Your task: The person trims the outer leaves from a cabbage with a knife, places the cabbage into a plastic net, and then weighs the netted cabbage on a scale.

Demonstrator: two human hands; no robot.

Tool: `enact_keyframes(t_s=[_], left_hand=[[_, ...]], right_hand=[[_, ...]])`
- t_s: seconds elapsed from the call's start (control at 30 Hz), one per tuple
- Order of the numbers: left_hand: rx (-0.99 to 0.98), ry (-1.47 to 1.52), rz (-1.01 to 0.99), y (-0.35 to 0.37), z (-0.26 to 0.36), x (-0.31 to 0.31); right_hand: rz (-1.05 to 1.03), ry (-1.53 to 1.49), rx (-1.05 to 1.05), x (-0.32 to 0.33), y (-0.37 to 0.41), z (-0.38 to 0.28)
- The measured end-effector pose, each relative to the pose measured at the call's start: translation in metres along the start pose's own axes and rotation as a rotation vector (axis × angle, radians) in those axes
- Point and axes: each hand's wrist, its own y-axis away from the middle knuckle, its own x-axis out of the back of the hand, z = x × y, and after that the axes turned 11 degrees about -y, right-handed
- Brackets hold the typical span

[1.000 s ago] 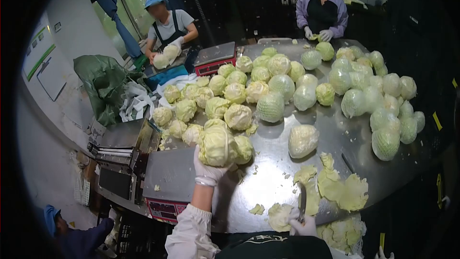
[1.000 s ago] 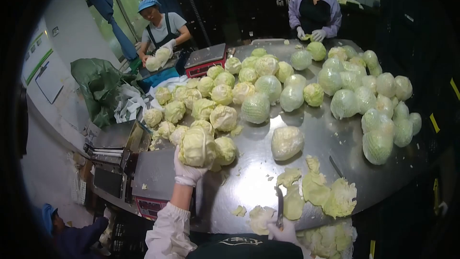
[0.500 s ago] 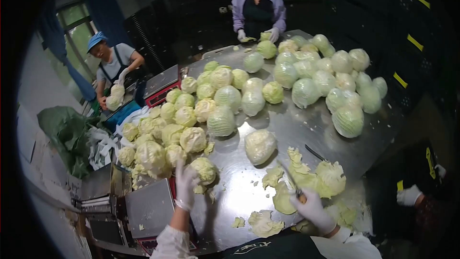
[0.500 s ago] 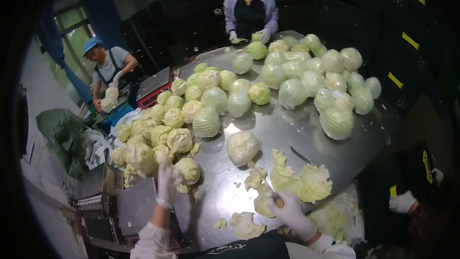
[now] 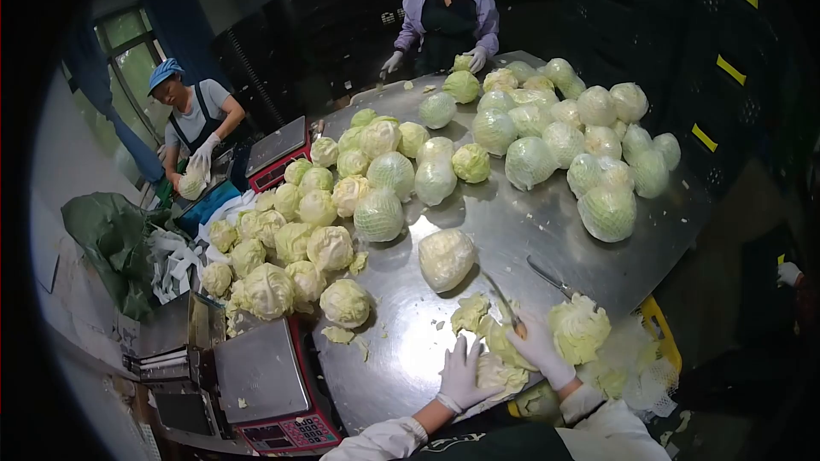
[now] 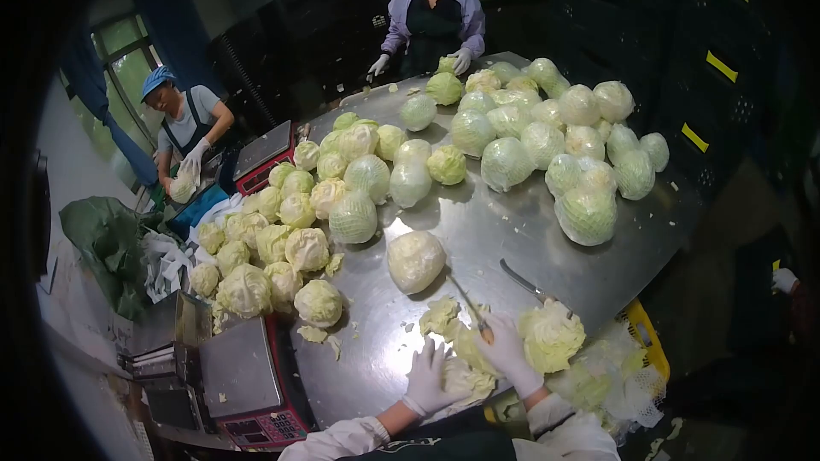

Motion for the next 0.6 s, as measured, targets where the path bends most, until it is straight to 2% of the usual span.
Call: enact_keyframes(t_s=[0.03, 0.07, 0.13, 0.17, 0.2, 0.23, 0.27, 0.33, 0.4, 0.43, 0.47, 0.5, 0.53, 0.57, 0.6], left_hand=[[0.007, 0.006, 0.006, -0.012, 0.012, -0.003], [-0.121, 0.032, -0.024, -0.023, 0.024, -0.005], [-0.325, 0.030, -0.096, -0.031, 0.045, -0.022], [-0.319, 0.027, -0.087, -0.032, 0.057, -0.031], [-0.471, 0.096, -0.128, -0.033, 0.069, -0.037], [-0.623, 0.162, -0.170, -0.035, 0.075, -0.038], [-0.618, 0.153, -0.161, -0.040, 0.079, -0.027], [-0.477, 0.428, -0.332, -0.064, 0.084, 0.008], [-0.396, 0.189, 0.254, -0.097, 0.046, 0.016], [-0.235, 0.008, 0.511, -0.117, 0.036, 0.048], [-0.076, -0.053, 0.455, -0.134, 0.010, 0.064], [0.051, -0.148, 0.466, -0.150, -0.009, 0.084], [0.173, -0.234, 0.477, -0.162, -0.024, 0.098], [0.185, -0.244, 0.495, -0.169, -0.037, 0.101], [0.277, -0.236, 0.362, -0.179, -0.051, 0.102]], right_hand=[[0.008, 0.040, 0.057, 0.004, 0.021, 0.008], [0.017, 0.078, 0.115, 0.009, 0.038, 0.019], [0.068, -0.120, 0.122, 0.031, 0.063, 0.052], [0.072, -0.140, 0.103, 0.052, 0.074, 0.044], [0.078, -0.163, 0.087, 0.075, 0.086, 0.031], [0.142, -0.079, 0.084, 0.087, 0.098, 0.047], [0.204, 0.005, 0.082, 0.096, 0.116, 0.064], [0.410, -0.049, -0.013, 0.113, 0.142, 0.078], [0.469, -0.106, -0.262, 0.135, 0.161, 0.081], [0.552, -0.220, -0.243, 0.138, 0.169, 0.116], [0.634, -0.335, -0.232, 0.137, 0.171, 0.146], [0.602, -0.353, -0.217, 0.134, 0.165, 0.132], [0.541, -0.155, -0.197, 0.138, 0.162, 0.080], [0.489, 0.049, -0.173, 0.136, 0.162, 0.042], [0.465, -0.032, -0.162, 0.127, 0.162, 0.024]])
